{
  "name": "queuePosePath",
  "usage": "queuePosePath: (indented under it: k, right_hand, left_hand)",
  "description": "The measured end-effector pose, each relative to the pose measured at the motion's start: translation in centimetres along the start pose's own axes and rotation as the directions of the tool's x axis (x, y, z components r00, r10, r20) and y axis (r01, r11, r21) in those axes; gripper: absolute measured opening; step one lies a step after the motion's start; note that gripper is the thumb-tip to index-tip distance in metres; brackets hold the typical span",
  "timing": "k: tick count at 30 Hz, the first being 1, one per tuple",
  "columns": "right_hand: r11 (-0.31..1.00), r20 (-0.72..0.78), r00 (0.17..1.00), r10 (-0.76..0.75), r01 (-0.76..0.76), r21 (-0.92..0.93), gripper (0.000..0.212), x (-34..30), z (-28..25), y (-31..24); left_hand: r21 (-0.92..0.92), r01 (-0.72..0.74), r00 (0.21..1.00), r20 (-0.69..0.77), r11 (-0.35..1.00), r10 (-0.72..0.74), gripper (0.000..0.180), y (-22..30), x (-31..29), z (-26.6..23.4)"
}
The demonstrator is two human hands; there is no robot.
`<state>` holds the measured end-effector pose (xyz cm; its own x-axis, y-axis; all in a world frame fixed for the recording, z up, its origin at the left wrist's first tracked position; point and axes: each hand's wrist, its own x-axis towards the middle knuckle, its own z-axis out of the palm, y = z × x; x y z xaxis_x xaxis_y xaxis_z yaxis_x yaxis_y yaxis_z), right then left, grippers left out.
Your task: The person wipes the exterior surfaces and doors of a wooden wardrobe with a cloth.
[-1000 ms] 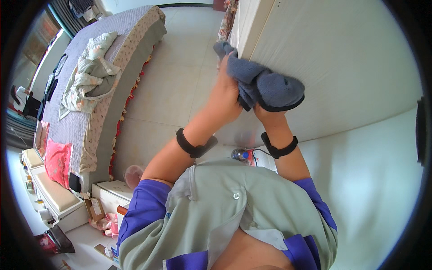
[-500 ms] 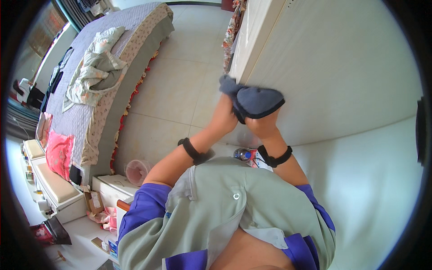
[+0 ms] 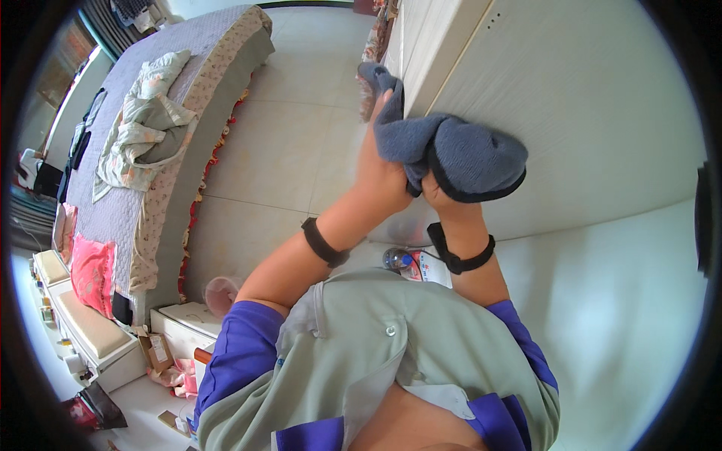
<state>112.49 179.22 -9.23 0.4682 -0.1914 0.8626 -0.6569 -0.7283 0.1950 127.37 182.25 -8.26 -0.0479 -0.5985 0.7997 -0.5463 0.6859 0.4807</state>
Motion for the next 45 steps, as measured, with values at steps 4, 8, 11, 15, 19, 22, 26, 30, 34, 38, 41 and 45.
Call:
queuePosePath:
  k: [4,8,11,15,19,22,26,30,34,38,41,45]
  right_hand:
    - [1.000,0.084,0.996,0.001,-0.002,0.015,0.041,-3.1,0.9,-1.4]
    - [0.964,0.280,0.946,0.161,-0.212,0.163,0.060,-3.1,2.7,-2.7]
    - [0.980,0.310,0.943,0.119,-0.161,0.113,0.051,-6.0,3.5,-3.2]
    - [0.994,0.253,0.963,0.097,-0.104,0.014,0.035,-7.2,2.3,-5.3]
    - [0.976,0.170,0.975,0.141,-0.166,0.140,0.038,-5.0,1.2,-5.8]
    - [0.974,0.190,0.969,0.160,-0.186,0.127,0.036,-1.4,-1.1,-5.0]
    - [0.947,-0.057,0.968,0.246,-0.227,0.227,0.034,3.6,-3.6,-3.1]
    - [0.920,-0.182,0.934,0.307,-0.241,0.310,0.031,5.2,-4.1,-2.4]
    - [0.987,-0.095,0.983,0.158,-0.158,0.000,0.029,0.3,-1.4,-2.4]
    - [0.985,0.060,0.983,0.172,-0.174,0.020,0.030,-1.4,-0.2,-4.6]
    - [0.986,0.202,0.967,0.157,-0.164,0.016,0.032,-3.5,1.2,-6.1]
    - [0.970,0.220,0.951,0.216,-0.236,0.066,0.028,-3.0,1.3,-7.8]
  left_hand:
    - [-0.040,0.059,0.989,0.137,0.997,-0.053,0.041,-0.7,-1.2,-0.3]
    - [-0.231,0.045,0.993,0.116,0.972,-0.018,0.040,-2.1,-3.6,0.7]
    - [-0.191,0.290,0.954,0.142,0.938,-0.266,0.040,-2.5,-6.6,1.7]
    - [-0.109,0.635,0.741,0.365,0.764,-0.564,0.047,-4.0,-11.8,2.9]
    - [-0.040,0.624,0.694,0.487,0.780,-0.530,0.046,-3.9,-10.7,1.7]
    - [-0.095,0.406,0.892,0.257,0.909,-0.371,0.044,-1.0,-6.5,-0.4]
    - [-0.120,0.093,0.994,0.068,0.988,-0.085,0.050,1.6,-0.1,-2.4]
    - [-0.014,0.074,0.997,-0.006,0.997,-0.074,0.052,3.5,1.7,-1.9]
    - [0.103,-0.005,0.996,0.085,0.995,-0.004,0.054,0.6,-1.1,-0.4]
    - [-0.007,0.177,0.950,0.262,0.984,-0.169,0.055,-1.7,-5.2,0.3]
    - [-0.115,0.333,0.848,0.471,0.936,-0.244,0.054,-5.1,-9.1,0.9]
    - [-0.213,0.360,0.828,0.521,0.908,-0.206,0.055,-4.9,-10.1,0.2]
